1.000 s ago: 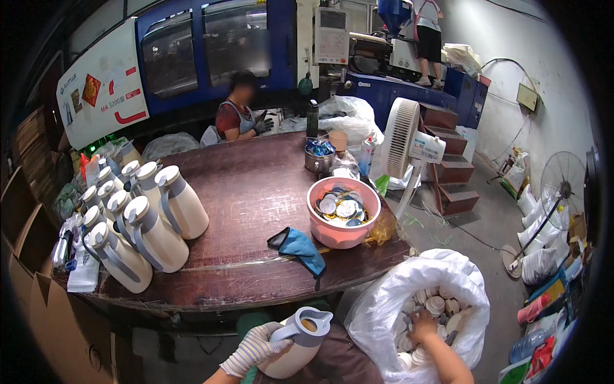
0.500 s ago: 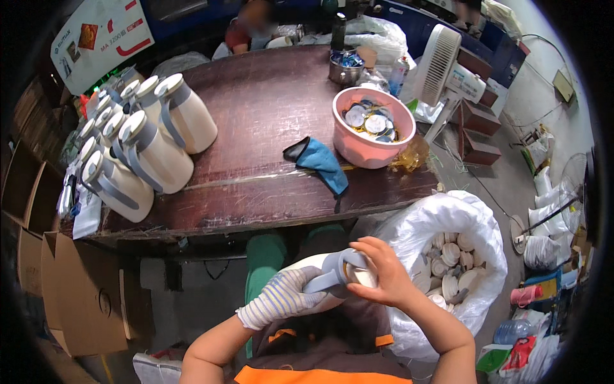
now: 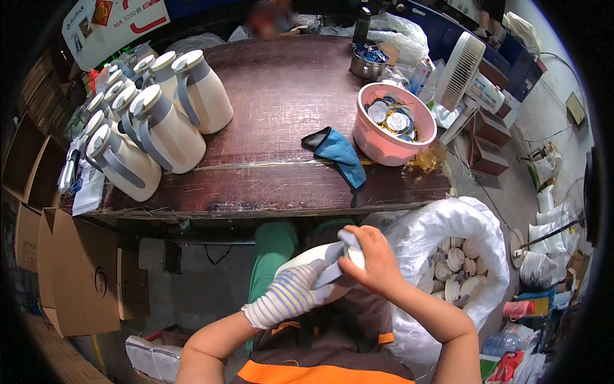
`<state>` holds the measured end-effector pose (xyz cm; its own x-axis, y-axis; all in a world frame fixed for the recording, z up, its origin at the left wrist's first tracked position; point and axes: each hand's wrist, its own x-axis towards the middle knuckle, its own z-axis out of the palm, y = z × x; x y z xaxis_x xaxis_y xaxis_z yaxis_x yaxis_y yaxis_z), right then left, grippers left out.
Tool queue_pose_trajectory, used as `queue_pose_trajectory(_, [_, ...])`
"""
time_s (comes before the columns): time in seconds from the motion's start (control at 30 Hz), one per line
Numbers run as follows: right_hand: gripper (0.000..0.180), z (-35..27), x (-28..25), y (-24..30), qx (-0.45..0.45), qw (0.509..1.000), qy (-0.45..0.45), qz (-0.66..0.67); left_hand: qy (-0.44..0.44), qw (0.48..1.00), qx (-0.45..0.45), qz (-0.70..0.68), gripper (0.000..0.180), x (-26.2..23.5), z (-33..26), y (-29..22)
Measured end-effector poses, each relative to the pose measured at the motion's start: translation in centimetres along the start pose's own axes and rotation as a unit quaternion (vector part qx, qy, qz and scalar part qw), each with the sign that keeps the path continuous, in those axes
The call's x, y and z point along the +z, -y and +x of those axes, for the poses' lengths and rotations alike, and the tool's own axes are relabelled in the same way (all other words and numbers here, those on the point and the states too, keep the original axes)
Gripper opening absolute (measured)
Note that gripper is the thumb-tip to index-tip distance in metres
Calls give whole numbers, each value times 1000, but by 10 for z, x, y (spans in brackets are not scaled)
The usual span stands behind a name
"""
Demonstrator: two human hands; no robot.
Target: The person assembles white plastic pitchers by attaching lids and inserting small circular components into the spouts. They repeatedly pick up a pitcher, place a lid on top, and insert a round piece into the opening, then set the finished unit on the table. The process is repeated for multiple pitchers in a factory setting.
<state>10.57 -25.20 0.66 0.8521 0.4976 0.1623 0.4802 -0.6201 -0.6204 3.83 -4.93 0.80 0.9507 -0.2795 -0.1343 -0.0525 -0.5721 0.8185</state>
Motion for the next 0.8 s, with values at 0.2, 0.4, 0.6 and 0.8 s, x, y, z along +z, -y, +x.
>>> queue_pose_trajectory(0.2, [79,-5,-17,-8,-122,992,-5,-32,-27,994,48,-94,48,16,0,20])
queue_pose_trajectory(0.4, [57,22,-14,-3,-308,950,35,-41,39,974,-12,-221,42,-9,-1,40])
queue_pose_trajectory(0.6, [56,20,13,-3,-8,997,-38,-73,79,975,14,-206,68,21,-14,-5])
queue_pose_trajectory(0.8, [59,-2,-4,-1,-119,992,-28,-5,24,919,-111,-377,32,-23,-7,28])
